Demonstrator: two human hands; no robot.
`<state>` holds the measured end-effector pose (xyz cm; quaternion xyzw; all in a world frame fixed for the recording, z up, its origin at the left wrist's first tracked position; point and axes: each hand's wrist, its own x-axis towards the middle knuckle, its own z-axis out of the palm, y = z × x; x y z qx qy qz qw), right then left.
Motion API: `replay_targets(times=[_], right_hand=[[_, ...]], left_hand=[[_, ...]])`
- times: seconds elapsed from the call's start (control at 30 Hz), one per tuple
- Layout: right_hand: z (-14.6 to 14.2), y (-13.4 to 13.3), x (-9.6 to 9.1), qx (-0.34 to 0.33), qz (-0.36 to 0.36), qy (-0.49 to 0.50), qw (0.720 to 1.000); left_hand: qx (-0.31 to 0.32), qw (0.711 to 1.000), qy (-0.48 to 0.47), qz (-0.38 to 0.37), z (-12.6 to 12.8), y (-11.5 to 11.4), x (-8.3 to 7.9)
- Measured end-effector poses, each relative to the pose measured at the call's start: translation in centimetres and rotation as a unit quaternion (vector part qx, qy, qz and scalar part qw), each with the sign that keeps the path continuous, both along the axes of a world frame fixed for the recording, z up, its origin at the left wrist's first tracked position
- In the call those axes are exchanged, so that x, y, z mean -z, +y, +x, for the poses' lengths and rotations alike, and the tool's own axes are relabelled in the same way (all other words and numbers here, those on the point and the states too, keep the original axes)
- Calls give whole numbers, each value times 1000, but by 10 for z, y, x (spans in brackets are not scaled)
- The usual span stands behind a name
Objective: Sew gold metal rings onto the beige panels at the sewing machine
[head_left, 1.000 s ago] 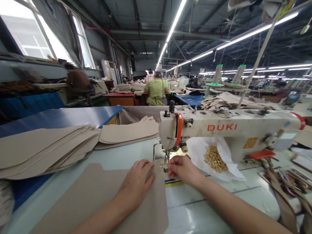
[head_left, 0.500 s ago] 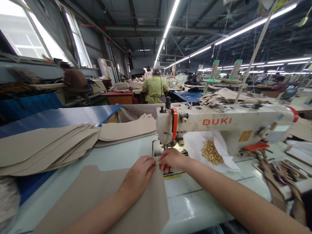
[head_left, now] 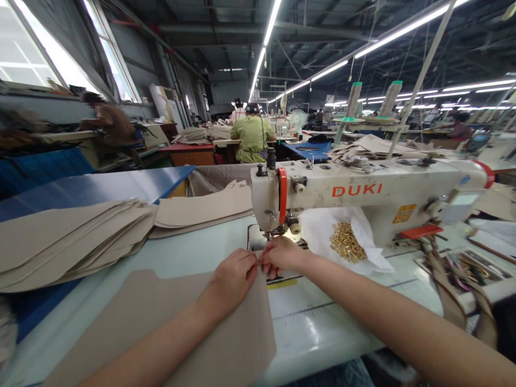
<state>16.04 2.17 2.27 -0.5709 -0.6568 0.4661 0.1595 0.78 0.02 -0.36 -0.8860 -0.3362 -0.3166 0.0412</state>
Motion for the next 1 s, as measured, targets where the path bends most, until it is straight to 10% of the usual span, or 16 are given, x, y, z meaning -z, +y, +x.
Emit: replay_targets(times=[0.27, 0.43, 1.0], right_hand=[[26, -31, 8, -37, 259, -80, 962], [35, -37, 18, -152, 455, -181, 859], [34, -33, 24, -209, 510, -233, 801]], left_hand=[[-15, 999, -8, -34, 1, 0, -3], [-19, 998, -25, -51, 1, 0, -2], [-7, 998, -26, -48, 1, 3, -1]])
